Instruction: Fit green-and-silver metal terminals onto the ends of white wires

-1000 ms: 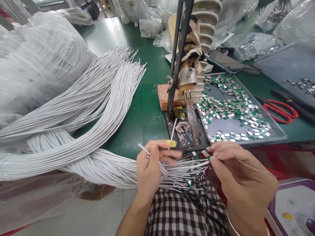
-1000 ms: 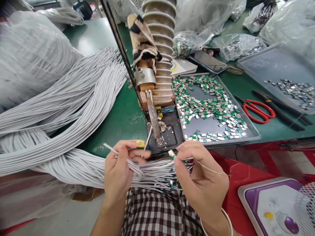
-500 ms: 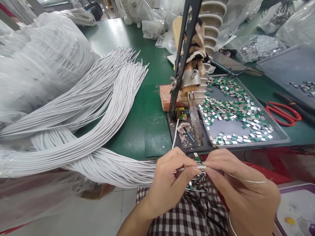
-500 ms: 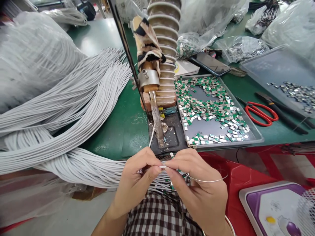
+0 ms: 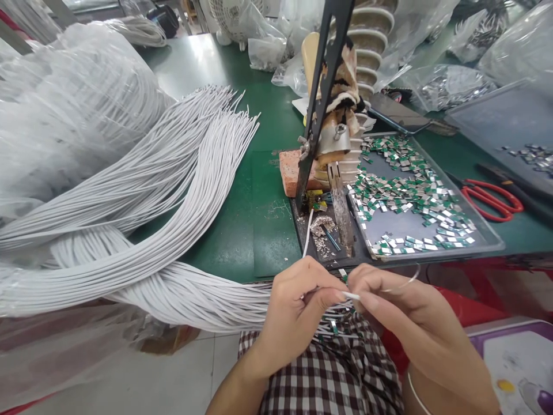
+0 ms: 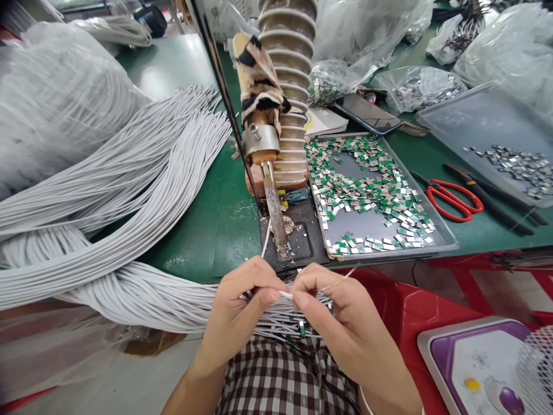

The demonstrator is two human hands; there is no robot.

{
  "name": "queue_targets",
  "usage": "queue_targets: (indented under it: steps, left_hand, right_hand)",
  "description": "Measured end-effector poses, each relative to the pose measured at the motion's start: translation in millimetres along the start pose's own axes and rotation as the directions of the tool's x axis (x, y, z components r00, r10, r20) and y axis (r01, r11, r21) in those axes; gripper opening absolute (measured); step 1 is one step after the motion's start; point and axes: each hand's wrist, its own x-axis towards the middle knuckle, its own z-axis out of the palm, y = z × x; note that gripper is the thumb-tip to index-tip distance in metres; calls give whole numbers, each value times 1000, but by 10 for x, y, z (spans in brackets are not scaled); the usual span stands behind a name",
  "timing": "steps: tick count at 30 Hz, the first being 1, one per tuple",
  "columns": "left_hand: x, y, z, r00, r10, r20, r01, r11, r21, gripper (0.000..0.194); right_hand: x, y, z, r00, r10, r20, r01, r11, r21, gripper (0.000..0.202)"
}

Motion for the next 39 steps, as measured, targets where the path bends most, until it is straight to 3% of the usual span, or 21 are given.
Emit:
queue_targets:
  steps: [2, 3, 4, 7, 10, 12, 16, 19, 22, 32, 36, 39]
  left_hand:
    - [0, -6, -8, 1000, -4, -30, 4, 1000, 4, 19]
    - [-3, -9, -8, 999, -12, -33, 12, 1000, 1, 17]
    - [-7, -12, -5, 999, -21, -32, 21, 1000, -7, 16]
    - [-17, -22, 29, 998, -57, -28, 56, 998, -37, 10]
    - [-8, -30, 78, 993, -98, -67, 96, 995, -37, 4]
    - [10, -29, 101, 986, -119, -116, 116, 993, -32, 7]
    - [66, -9, 113, 974, -156, -165, 149, 987, -56, 19]
    - [111, 20, 114, 972, -171, -162, 162, 984, -73, 21]
    - [142, 51, 123, 971, -168, -171, 156, 985, -79, 19]
    - [158, 79, 131, 970, -157, -186, 143, 986, -89, 20]
    - [148, 103, 128, 972, -142, -188, 129, 988, -84, 19]
    - [146, 120, 122, 968, -151, -199, 139, 988, -70, 20]
  right_hand:
    - [39, 126, -107, 976, -58, -212, -8, 955, -297, 27]
    - [66, 216, -177, 939, -118, -322, -61, 866, -496, 29]
    - [101, 318, -252, 915, -132, -381, -117, 816, -566, 32]
    - [232, 629, -445, 921, -108, -373, -164, 763, -625, 46]
    - [356, 801, -494, 940, -101, -325, -129, 778, -615, 45]
    - [392, 783, -440, 931, -112, -347, -120, 805, -581, 40]
    - [294, 499, -194, 897, -129, -422, -84, 889, -450, 22]
    - [149, 269, 33, 913, -140, -384, 34, 962, -270, 13]
    - [61, 167, 199, 904, -123, -409, 61, 985, -162, 8]
    - [63, 105, 344, 839, -105, -534, 44, 991, -127, 6]
    - [53, 93, 350, 840, -120, -530, 47, 988, -150, 5]
    - [19, 130, 339, 843, -194, -501, 87, 969, -229, 18]
